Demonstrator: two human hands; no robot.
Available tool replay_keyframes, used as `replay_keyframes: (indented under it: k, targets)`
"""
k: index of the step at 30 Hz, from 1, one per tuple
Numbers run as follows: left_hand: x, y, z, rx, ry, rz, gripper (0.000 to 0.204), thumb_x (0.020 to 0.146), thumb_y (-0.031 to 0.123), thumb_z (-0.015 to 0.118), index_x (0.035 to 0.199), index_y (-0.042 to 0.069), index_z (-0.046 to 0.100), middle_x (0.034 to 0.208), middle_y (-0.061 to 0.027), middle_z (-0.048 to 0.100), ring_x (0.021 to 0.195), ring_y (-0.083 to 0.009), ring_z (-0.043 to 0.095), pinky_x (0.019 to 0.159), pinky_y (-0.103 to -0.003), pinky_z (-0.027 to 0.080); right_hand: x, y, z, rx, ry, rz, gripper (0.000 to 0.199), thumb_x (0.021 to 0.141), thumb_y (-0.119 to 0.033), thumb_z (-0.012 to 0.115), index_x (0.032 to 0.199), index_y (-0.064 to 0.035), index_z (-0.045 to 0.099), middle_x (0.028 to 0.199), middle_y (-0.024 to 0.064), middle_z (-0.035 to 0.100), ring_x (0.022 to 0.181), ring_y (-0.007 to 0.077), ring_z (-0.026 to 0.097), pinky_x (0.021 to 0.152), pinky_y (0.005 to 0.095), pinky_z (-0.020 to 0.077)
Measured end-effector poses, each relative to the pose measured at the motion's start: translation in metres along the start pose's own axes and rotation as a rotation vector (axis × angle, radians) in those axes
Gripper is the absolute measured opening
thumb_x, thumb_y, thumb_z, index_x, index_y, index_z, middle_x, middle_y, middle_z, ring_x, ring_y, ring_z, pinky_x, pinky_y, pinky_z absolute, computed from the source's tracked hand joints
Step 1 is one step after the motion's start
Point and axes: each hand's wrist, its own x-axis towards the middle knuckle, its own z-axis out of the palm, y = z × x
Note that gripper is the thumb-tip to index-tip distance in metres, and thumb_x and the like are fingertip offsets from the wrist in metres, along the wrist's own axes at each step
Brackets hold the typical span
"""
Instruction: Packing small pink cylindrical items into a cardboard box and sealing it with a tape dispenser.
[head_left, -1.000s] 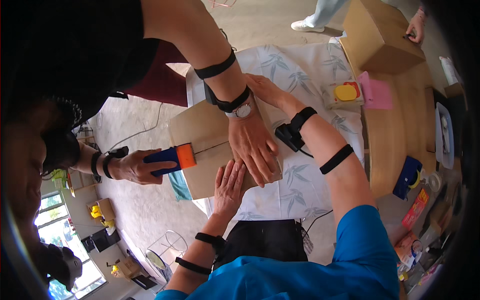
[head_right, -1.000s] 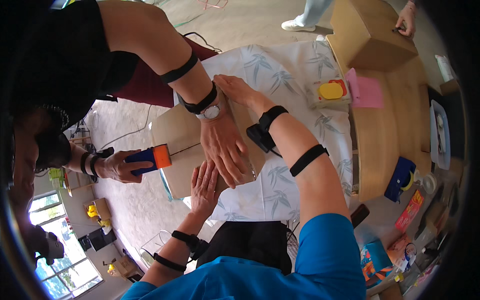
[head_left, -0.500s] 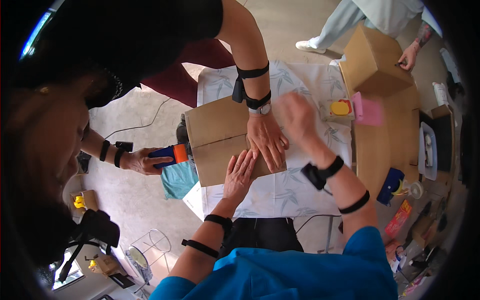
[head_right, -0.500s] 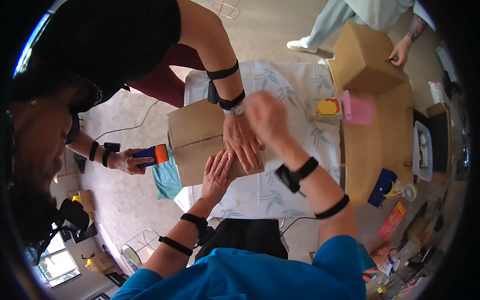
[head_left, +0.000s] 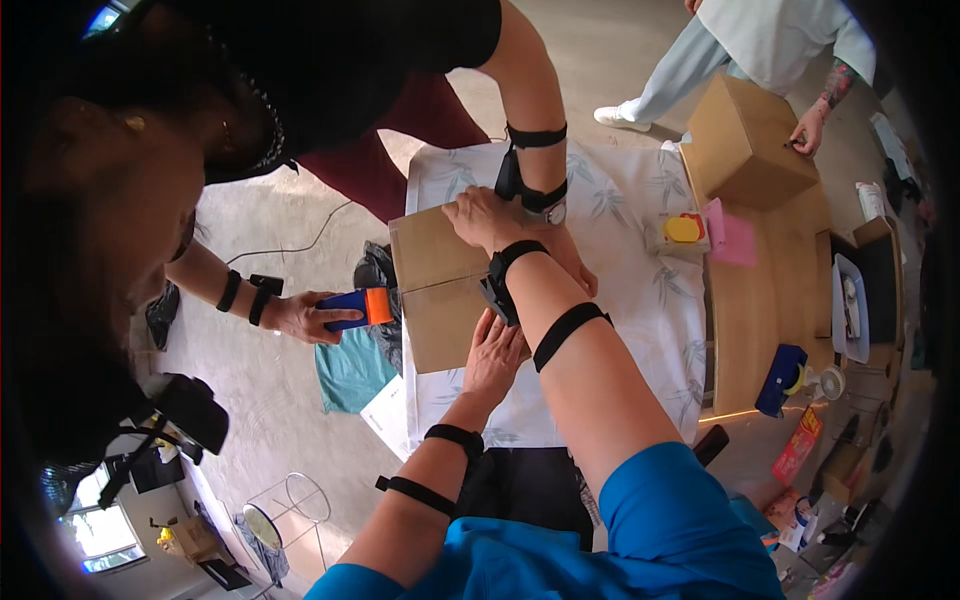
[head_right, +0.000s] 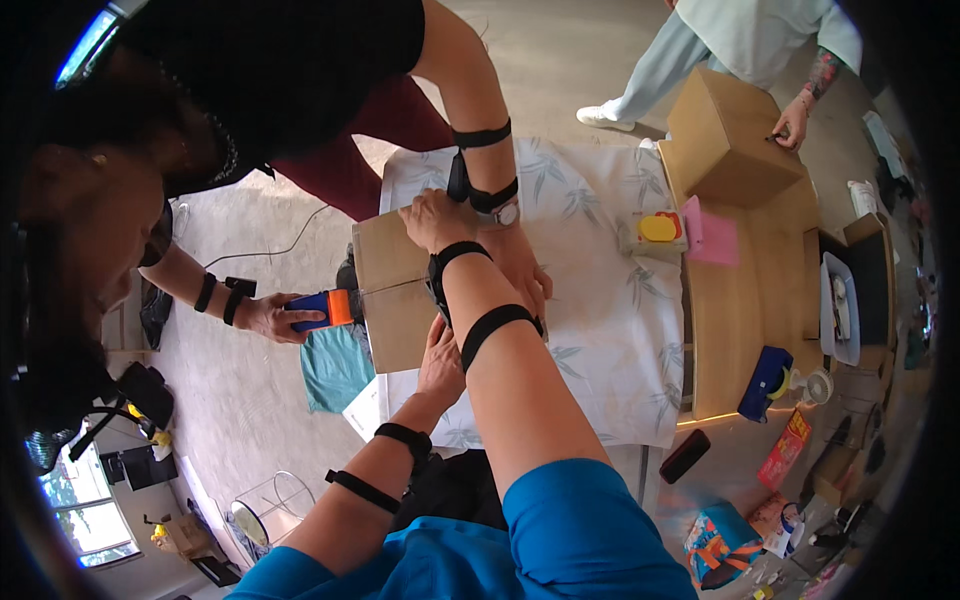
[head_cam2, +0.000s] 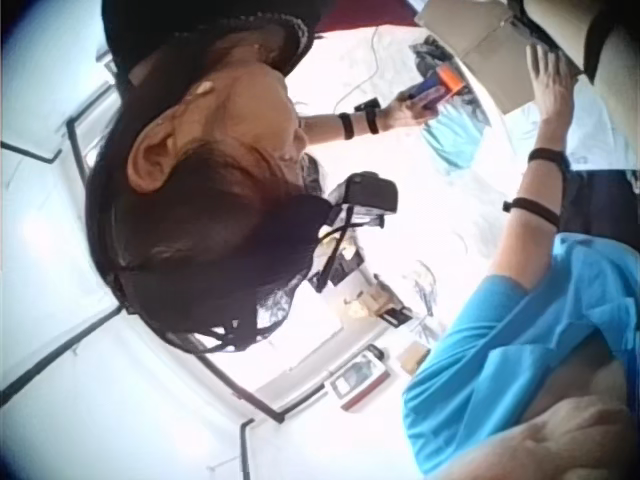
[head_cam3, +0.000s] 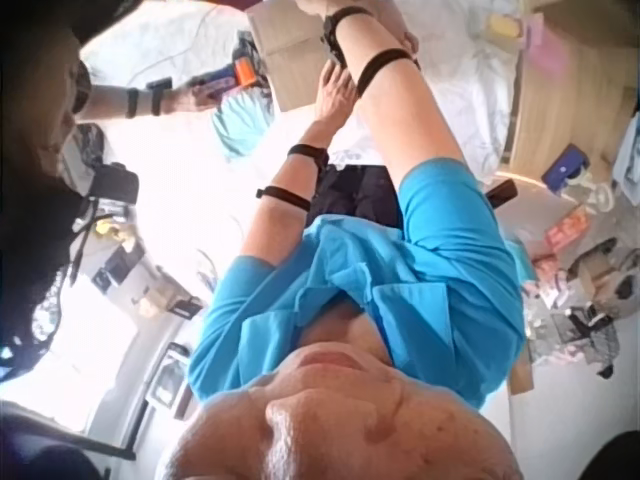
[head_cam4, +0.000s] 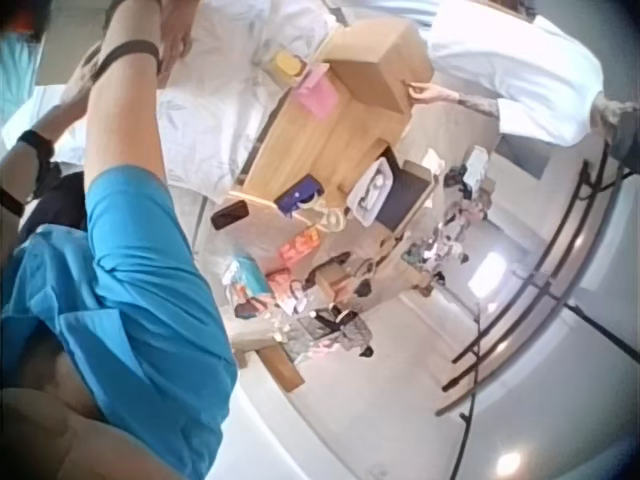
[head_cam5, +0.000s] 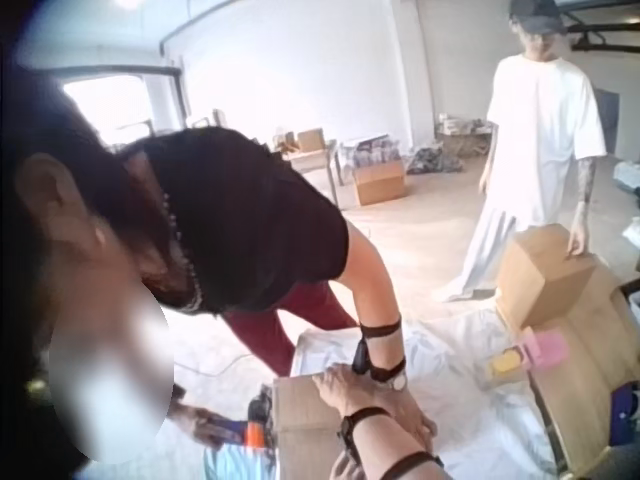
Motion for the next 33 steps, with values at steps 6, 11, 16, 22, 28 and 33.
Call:
replay_keyframes:
  k: [6, 11, 16, 22, 28, 33]
  targets:
    - [-0.009, -0.006, -0.004, -0.023, 0.006, -0.019, 0.033, 0.089, 0.025, 0.058, 0.115, 0.006, 0.064, 0.138, -0.0111, 0.054, 0.139, -0.0257, 0.037, 0.122, -0.045, 0.015, -0.027, -0.026, -0.022, 0.19, 0.222, 0.131, 0.034, 0.092, -0.032, 0.058, 0.107, -0.0016, 0.064, 0.109, 0.0155, 0.065, 0.11, 0.0323, 0.059, 0.097, 0.0421, 0.0471]
    - [-0.006, -0.004, -0.008, 0.01, 0.043, 0.007, 0.042, 0.088, 0.033, 0.061, 0.119, 0.006, 0.063, 0.139, -0.0105, 0.053, 0.14, -0.0255, 0.036, 0.122, -0.045, 0.014, -0.035, -0.017, -0.031, 0.188, 0.244, 0.054, 0.04, 0.081, -0.031, 0.074, 0.107, -0.0026, 0.062, 0.115, 0.0114, 0.062, 0.114, 0.0271, 0.056, 0.1, 0.0382, 0.0464]
    - [-0.001, 0.001, -0.017, -0.054, -0.093, -0.032, 0.064, 0.087, 0.031, 0.063, 0.143, 0.008, 0.044, 0.153, -0.0059, 0.038, 0.148, -0.021, 0.023, 0.122, -0.043, 0.012, -0.036, 0.009, -0.03, 0.178, 0.13, -0.228, 0.059, 0.075, -0.034, 0.078, 0.125, -0.0084, 0.059, 0.136, 0.0087, 0.054, 0.126, 0.0244, 0.05, 0.107, 0.035, 0.041]
    - [0.005, -0.001, -0.022, 0.014, 0.028, 0.031, 0.063, 0.083, 0.033, 0.068, 0.136, 0.003, 0.051, 0.148, -0.0111, 0.042, 0.148, -0.0256, 0.019, 0.121, -0.047, 0.01, -0.036, 0.011, -0.022, 0.184, 0.073, -0.169, 0.08, 0.069, -0.047, 0.08, 0.124, 0.0045, 0.056, 0.138, 0.0198, 0.049, 0.133, 0.0334, 0.04, 0.112, 0.0382, 0.0333]
    - [0.021, 0.005, -0.022, -0.009, -0.045, -0.021, 0.066, 0.073, 0.036, 0.076, 0.126, 0.0, 0.058, 0.143, -0.012, 0.045, 0.148, -0.0295, 0.017, 0.121, -0.054, 0.007, -0.046, 0.018, -0.011, 0.372, 0.337, -0.289, 0.078, 0.071, -0.043, 0.079, 0.13, 0.0003, 0.054, 0.141, 0.017, 0.044, 0.133, 0.0341, 0.037, 0.113, 0.0427, 0.0293]
    - [0.012, -0.001, -0.009, 0.012, -0.062, 0.033, 0.07, 0.076, 0.033, 0.073, 0.137, 0.008, 0.051, 0.151, -0.0067, 0.037, 0.148, -0.0275, 0.018, 0.121, -0.051, 0.013, -0.045, 0.018, -0.013, 0.338, 0.336, -0.303, 0.07, 0.068, -0.035, 0.082, 0.126, -0.0045, 0.055, 0.126, 0.0157, 0.05, 0.128, 0.0337, 0.04, 0.113, 0.0435, 0.029]
